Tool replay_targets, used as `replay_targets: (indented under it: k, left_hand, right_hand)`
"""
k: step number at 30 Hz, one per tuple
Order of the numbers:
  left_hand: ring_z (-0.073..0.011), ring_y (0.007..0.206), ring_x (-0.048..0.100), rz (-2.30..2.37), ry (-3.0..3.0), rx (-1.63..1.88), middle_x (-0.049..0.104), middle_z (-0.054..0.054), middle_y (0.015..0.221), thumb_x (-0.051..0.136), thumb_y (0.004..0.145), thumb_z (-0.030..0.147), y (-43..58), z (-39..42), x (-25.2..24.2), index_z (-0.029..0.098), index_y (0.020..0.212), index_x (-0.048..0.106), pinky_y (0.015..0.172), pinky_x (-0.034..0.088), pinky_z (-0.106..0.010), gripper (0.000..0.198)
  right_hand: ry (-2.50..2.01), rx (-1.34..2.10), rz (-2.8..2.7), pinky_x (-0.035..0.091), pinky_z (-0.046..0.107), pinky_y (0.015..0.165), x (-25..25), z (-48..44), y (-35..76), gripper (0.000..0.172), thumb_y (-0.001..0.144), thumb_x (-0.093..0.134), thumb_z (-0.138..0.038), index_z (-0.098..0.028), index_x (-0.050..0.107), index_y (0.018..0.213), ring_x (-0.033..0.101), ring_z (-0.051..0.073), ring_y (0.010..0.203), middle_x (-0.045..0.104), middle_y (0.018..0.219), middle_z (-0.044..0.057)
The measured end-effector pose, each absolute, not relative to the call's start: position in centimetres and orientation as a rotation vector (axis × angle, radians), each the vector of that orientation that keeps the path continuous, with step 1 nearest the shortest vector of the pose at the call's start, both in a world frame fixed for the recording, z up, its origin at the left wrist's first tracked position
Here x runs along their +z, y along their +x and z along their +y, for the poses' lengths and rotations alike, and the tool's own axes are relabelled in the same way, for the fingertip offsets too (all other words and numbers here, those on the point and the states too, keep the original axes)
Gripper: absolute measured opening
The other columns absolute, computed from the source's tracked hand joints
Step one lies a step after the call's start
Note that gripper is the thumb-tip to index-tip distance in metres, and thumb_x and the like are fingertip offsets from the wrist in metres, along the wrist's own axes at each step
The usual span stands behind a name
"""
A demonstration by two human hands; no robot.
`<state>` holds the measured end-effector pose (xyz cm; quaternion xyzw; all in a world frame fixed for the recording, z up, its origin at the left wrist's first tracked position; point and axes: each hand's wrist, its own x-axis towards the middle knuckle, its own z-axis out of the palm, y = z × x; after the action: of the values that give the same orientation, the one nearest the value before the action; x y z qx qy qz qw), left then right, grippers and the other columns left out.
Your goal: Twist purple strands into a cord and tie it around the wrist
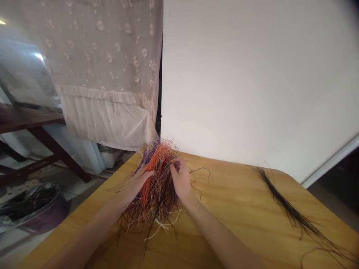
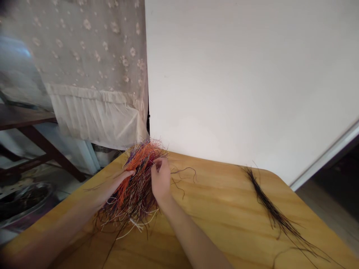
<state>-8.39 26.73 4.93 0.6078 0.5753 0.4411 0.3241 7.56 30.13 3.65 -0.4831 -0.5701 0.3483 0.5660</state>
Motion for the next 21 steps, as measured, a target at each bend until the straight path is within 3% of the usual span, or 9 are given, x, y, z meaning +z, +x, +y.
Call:
replay_targets:
  k: [5, 12, 15, 21]
  left_hand:
    - [-0.028, 0.131, 0.047, 1.502, 1.672, 1.127, 0.058, -0.007, 0.135, 0.044, 0.087, 0.04, -8.5, 27.0, 4.7, 0.023, 0.12, 0.061, 0.112, 0.034, -0.046, 0.041]
    - [-0.0278, 0.134, 0.04, 1.419, 2.087, 1.08, 0.049, -0.014, 0.139, 0.043, 0.087, 0.038, -7.3, 26.9, 4.0, 0.013, 0.113, 0.06, 0.117, 0.023, -0.047, 0.04]
    - [-0.0281, 0.134, 0.04, 1.388, 2.203, 1.006, 0.045, -0.016, 0.142, 0.044, 0.089, 0.042, -6.7, 26.2, 4.2, 0.013, 0.113, 0.06, 0.116, 0.025, -0.048, 0.041]
    - [-0.0156, 0.125, 0.051, 1.411, 2.285, 0.953, 0.056, -0.008, 0.135, 0.024, 0.101, 0.039, -7.2, 26.1, 4.7, 0.016, 0.134, 0.046, 0.11, 0.039, -0.035, 0.046]
  right_hand:
    - [-1.109, 0.791, -1.391, 0.048, 0.044, 0.092, 5.5, 28.4, 7.2, 0.013, 0.091, 0.06, -0.024, -0.015, 0.063, 0.1, 0.058, 0.021, 0.104, 0.06, 0.116, 0.007]
    - [-1.164, 1.346, -1.368, 0.056, 0.029, 0.063, 5.7, 30.2, 6.0, 0.026, 0.096, 0.054, -0.037, -0.013, 0.061, 0.105, 0.064, 0.014, 0.073, 0.066, 0.093, 0.004]
    - [-1.219, 1.476, -1.301, 0.057, 0.032, 0.069, 5.7, 31.5, 6.3, 0.024, 0.094, 0.057, -0.032, -0.014, 0.06, 0.11, 0.065, 0.016, 0.081, 0.065, 0.102, 0.006]
    - [-1.268, 1.635, -1.133, 0.056, 0.039, 0.079, 5.3, 33.2, 7.9, 0.029, 0.094, 0.058, -0.032, -0.015, 0.058, 0.118, 0.064, 0.02, 0.094, 0.062, 0.115, 0.008]
